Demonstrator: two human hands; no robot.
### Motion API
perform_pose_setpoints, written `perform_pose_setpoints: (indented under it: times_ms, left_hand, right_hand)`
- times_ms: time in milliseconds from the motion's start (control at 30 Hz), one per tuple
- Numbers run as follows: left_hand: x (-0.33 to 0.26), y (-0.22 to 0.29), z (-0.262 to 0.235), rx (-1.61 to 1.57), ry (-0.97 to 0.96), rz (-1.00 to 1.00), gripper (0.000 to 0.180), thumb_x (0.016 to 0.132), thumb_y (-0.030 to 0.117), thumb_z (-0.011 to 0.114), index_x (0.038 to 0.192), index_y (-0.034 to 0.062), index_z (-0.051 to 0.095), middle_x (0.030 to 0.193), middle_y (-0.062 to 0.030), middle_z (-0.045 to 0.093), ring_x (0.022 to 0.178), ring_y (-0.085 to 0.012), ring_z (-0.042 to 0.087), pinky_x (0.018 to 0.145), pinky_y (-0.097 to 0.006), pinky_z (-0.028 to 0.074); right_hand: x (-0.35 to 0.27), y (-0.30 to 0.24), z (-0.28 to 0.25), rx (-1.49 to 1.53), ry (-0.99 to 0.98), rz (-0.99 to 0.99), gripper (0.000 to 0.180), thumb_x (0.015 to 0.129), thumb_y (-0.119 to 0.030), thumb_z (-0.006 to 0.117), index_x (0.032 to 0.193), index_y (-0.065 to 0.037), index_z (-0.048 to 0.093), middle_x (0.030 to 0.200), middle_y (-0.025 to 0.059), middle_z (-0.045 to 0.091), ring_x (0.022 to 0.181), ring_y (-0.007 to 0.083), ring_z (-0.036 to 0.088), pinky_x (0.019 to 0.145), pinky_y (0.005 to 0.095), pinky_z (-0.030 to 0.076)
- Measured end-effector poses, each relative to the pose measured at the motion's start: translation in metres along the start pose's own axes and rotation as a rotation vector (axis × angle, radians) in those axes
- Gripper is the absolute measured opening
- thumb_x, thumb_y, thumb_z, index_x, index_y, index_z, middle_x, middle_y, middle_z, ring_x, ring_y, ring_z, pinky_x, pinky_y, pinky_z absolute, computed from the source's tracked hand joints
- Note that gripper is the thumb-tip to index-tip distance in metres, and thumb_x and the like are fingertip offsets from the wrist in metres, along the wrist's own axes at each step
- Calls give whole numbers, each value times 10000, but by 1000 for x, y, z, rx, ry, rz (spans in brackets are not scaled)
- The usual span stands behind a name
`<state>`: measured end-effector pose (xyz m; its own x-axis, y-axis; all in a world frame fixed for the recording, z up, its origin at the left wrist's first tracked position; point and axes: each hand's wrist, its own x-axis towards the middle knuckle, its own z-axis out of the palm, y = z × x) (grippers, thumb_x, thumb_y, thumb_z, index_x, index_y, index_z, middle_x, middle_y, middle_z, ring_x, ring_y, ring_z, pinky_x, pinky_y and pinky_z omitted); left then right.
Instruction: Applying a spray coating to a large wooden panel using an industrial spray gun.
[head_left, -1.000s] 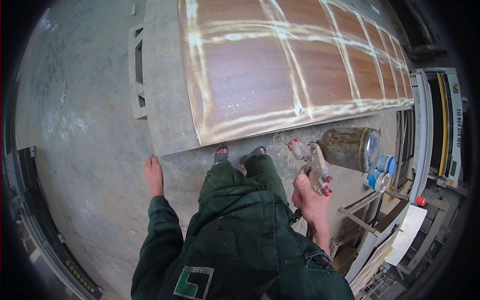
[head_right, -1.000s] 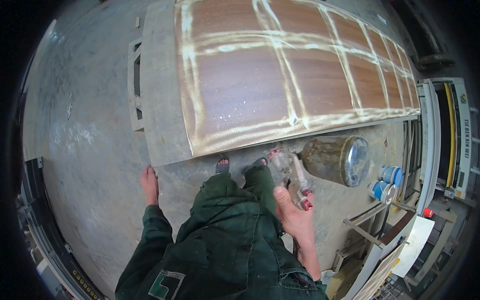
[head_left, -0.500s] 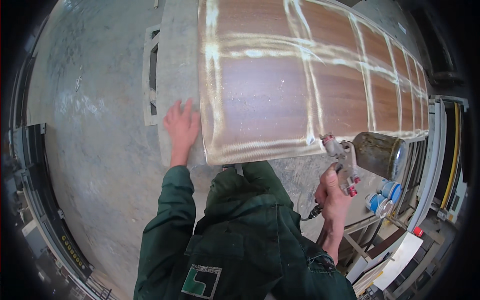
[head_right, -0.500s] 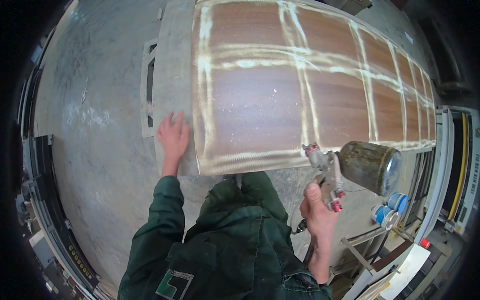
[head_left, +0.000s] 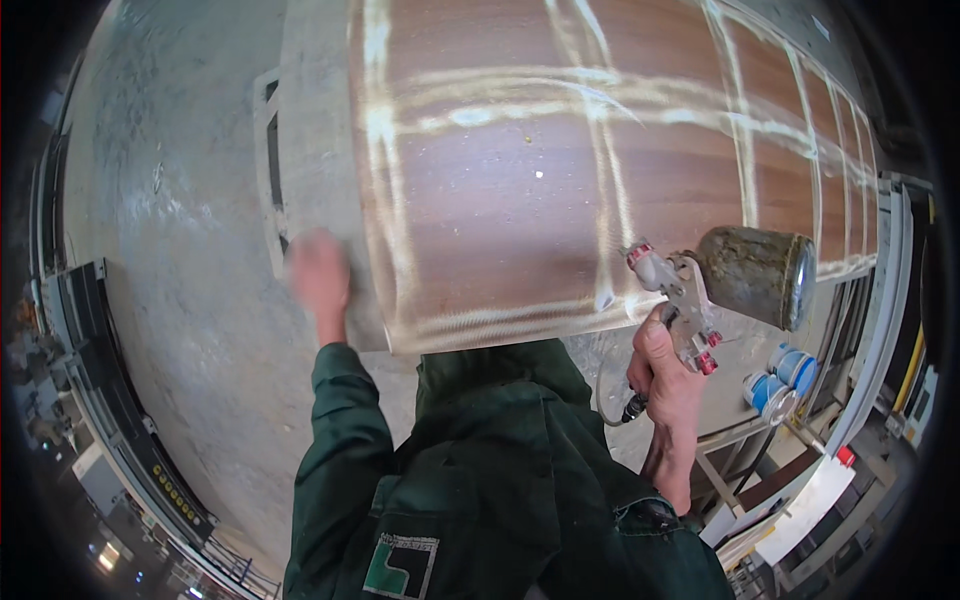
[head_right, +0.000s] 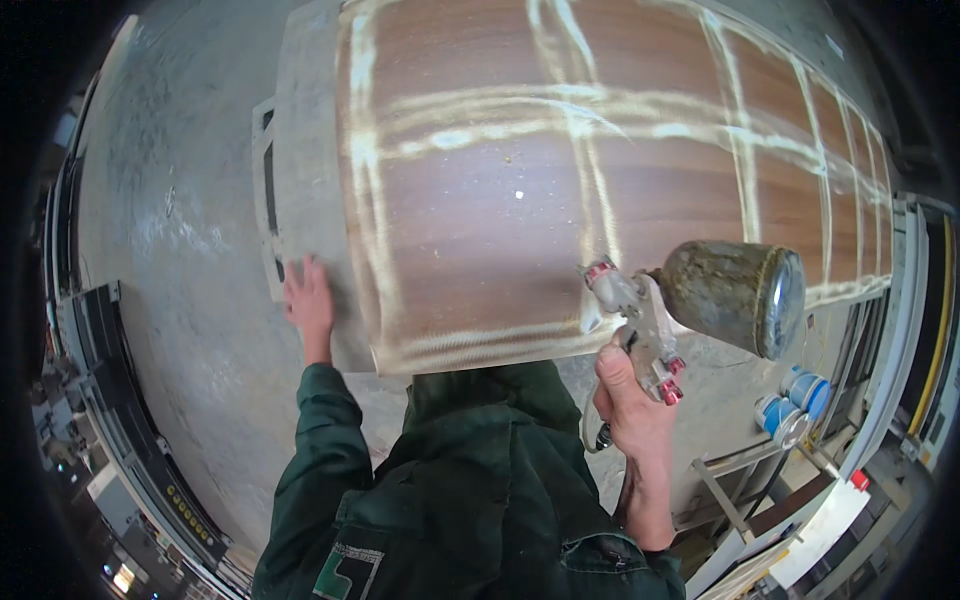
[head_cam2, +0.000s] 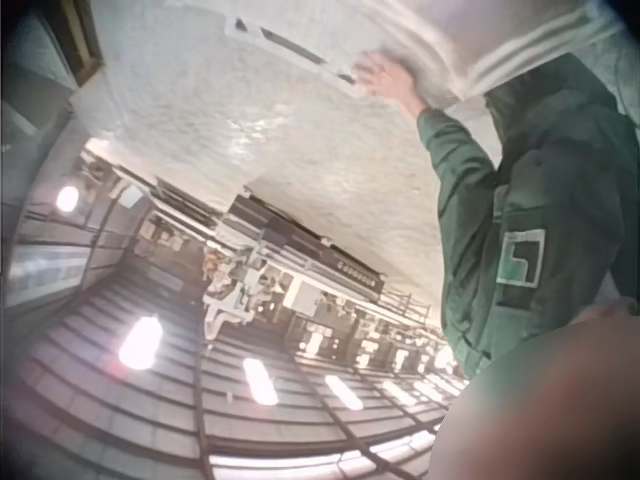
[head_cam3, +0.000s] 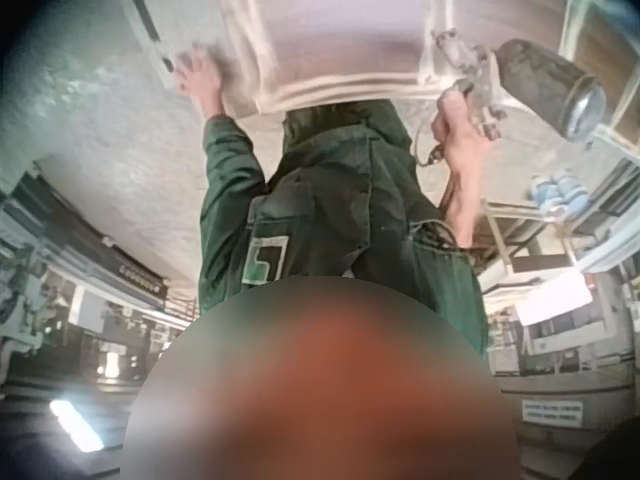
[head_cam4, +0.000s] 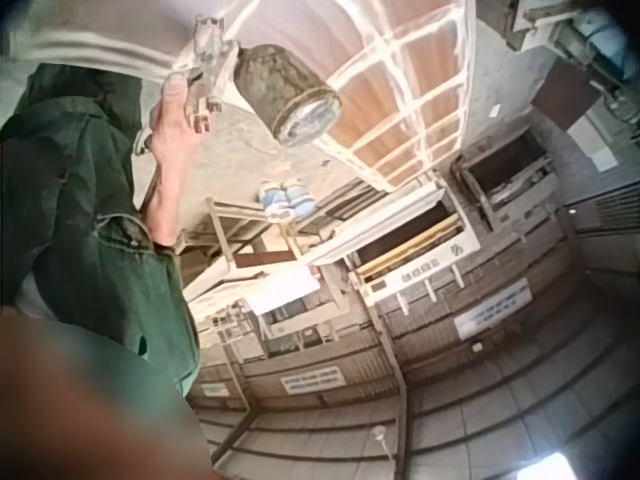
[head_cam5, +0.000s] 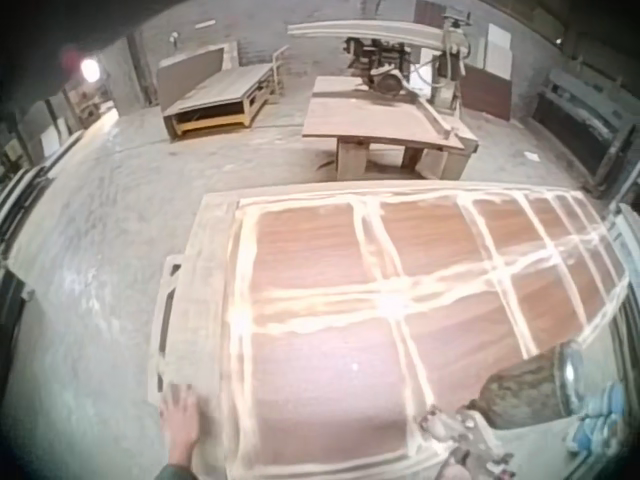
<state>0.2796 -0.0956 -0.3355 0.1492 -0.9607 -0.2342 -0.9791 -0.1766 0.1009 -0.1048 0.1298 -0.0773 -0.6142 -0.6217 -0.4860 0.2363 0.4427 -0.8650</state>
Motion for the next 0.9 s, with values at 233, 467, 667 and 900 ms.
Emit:
perform_pose_setpoints:
  times_ms: [233,467,667,900]
  left_hand:
    - [-46,-25,-14,188,-61,-63,527,1014,545,514,1223,147,787,1618,-104,473,1518,-393,318,1161,-693,197]
    - [-15,172,-30,-324,122,854,542,918,503,663,1291,111,704,1540,-185,510,1431,-441,409,1103,-709,289]
    - [5,297,-13,-108,-29,905,757,950,661,558,1543,191,542,1744,-148,192,1606,-427,85,1228,-706,77]
    - [-41,264,-15,-78,-297,1069,731,875,687,638,1413,194,689,1741,-133,228,1609,-451,32,1204,-744,53]
  right_hand:
    - [10,5,-21,-119,366,-67,309,1018,-332,717,931,-61,596,664,-11,502,426,86,409,388,261,325]
    - [-46,11,-42,7,370,-123,411,1004,-409,710,848,-69,540,595,-8,447,386,94,364,381,271,303]
    - [-102,30,-44,86,450,-60,398,982,-393,748,898,-64,539,597,-14,435,378,100,344,369,282,258]
    - [-125,49,-56,220,636,7,412,974,-402,758,890,-75,522,604,-12,418,386,96,368,361,279,298]
